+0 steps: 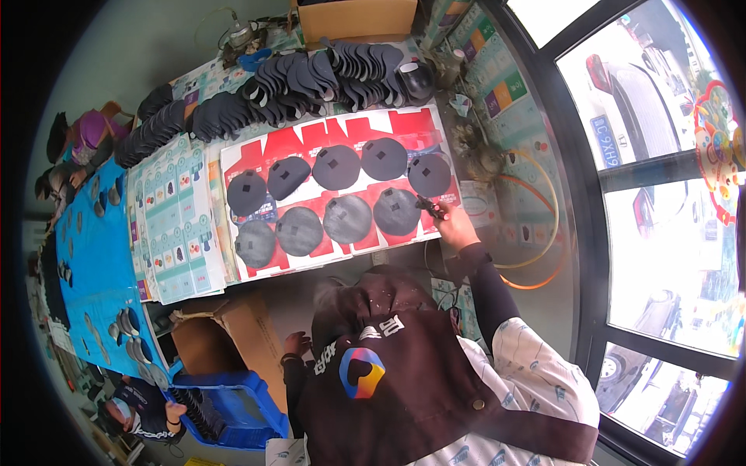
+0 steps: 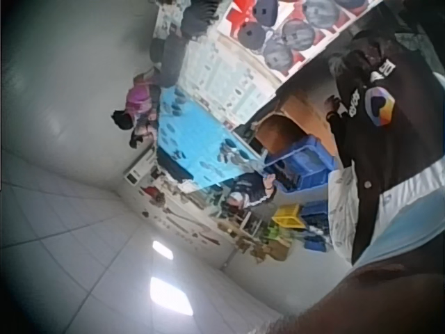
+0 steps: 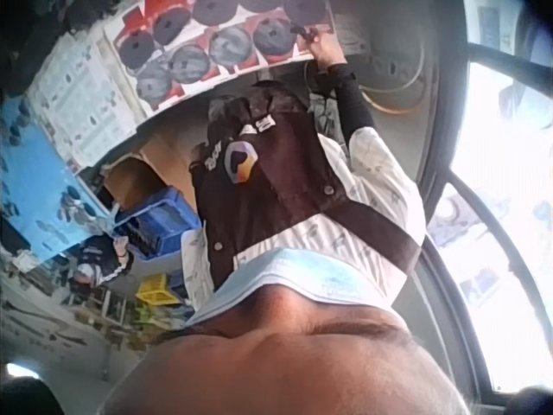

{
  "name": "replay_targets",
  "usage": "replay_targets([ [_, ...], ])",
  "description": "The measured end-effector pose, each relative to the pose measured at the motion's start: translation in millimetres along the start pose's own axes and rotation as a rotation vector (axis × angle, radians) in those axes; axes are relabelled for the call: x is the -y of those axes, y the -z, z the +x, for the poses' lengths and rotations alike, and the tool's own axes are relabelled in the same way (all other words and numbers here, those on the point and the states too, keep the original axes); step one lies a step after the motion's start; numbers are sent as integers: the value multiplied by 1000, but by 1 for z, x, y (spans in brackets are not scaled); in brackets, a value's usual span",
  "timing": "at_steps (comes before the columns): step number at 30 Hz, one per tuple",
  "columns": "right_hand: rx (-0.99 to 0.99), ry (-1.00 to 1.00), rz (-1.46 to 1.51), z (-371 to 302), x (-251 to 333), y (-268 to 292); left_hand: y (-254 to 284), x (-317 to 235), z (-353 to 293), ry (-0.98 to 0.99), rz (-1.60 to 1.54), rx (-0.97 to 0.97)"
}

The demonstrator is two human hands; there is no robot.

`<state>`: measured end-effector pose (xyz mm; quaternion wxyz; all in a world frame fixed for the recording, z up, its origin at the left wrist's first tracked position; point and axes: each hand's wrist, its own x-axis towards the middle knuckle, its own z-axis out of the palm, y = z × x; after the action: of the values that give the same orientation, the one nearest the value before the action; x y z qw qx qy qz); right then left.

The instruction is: Apply adhesive to shoe components and assemble them.

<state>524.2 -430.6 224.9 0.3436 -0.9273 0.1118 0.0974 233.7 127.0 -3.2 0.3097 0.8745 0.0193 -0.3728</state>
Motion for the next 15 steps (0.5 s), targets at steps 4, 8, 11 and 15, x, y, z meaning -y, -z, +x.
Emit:
replay_targets([
  [4,69,-87,-120,-10,-15,10,-1,10,8,489,-1044,-40],
  [8,222,-116,36,-19,-14,-4,-6,14,7,659,-1166,-97],
  [11,192,-117,224,-15,-1,-14,-7,14,3,602,-1158,-73],
  [15,322,-113,237,-7,16,-14,-9,12,2,572,-1156,-61],
])
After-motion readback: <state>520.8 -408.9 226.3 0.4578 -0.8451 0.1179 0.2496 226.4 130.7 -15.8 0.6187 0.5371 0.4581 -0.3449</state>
